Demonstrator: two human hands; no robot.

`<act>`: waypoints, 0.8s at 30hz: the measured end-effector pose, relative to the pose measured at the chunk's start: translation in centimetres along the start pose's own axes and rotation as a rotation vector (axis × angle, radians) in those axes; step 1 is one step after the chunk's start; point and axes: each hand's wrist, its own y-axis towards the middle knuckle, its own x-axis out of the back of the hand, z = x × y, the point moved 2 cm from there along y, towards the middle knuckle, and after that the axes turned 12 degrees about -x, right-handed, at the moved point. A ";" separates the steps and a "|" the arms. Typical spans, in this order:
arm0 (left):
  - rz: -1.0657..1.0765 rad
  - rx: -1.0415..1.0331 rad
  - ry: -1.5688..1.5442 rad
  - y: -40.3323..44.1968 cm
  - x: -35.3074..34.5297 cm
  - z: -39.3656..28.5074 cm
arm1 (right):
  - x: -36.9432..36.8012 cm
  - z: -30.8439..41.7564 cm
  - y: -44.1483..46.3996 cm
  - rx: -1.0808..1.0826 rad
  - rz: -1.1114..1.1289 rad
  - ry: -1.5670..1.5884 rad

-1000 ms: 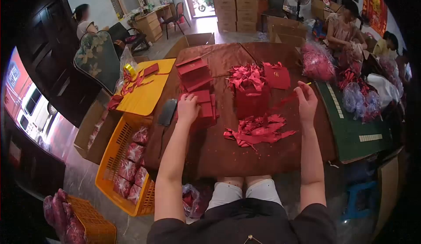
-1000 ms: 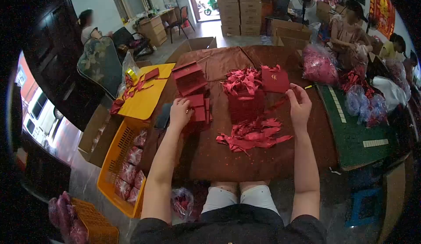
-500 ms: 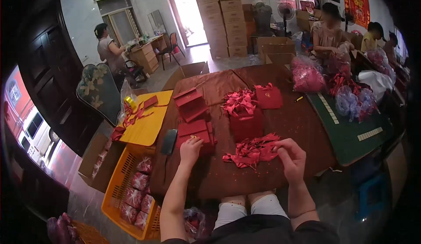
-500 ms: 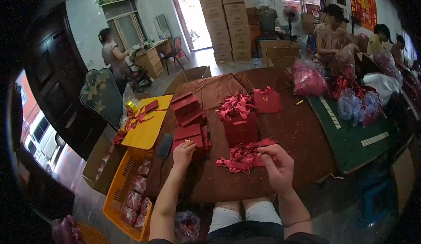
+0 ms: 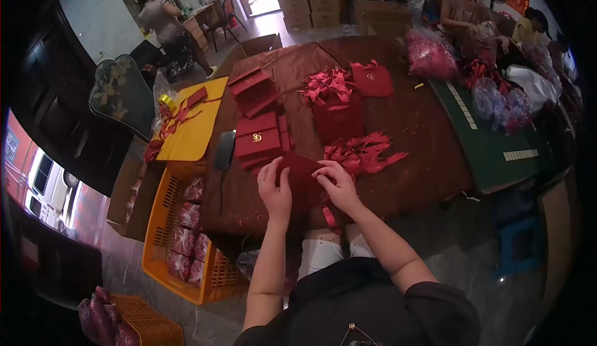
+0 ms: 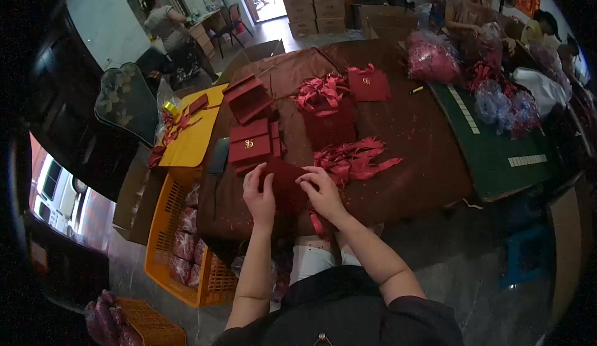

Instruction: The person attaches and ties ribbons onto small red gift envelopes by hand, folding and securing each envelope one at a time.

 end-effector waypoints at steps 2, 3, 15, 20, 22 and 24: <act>0.049 -0.132 0.159 -0.4 -0.4 -1.0 | -0.3 -2.1 0.1 0.012 -0.087 0.044; 0.055 -0.125 0.158 -0.4 -0.6 -1.4 | -0.4 -2.4 0.0 0.003 -0.087 0.043; 0.010 -0.241 0.400 -0.8 -3.1 -1.6 | -0.3 -3.2 -0.4 -0.023 -0.237 0.122; 0.042 -0.149 0.317 0.3 -2.4 -0.7 | -0.6 -3.7 -0.2 -0.066 -0.220 0.193; 0.124 -0.139 0.246 0.6 -2.0 0.3 | 0.1 -1.9 -0.4 0.159 -0.383 -0.192; 0.142 -0.136 0.280 1.0 -1.4 0.4 | 1.0 0.2 -0.6 0.239 -0.494 -0.283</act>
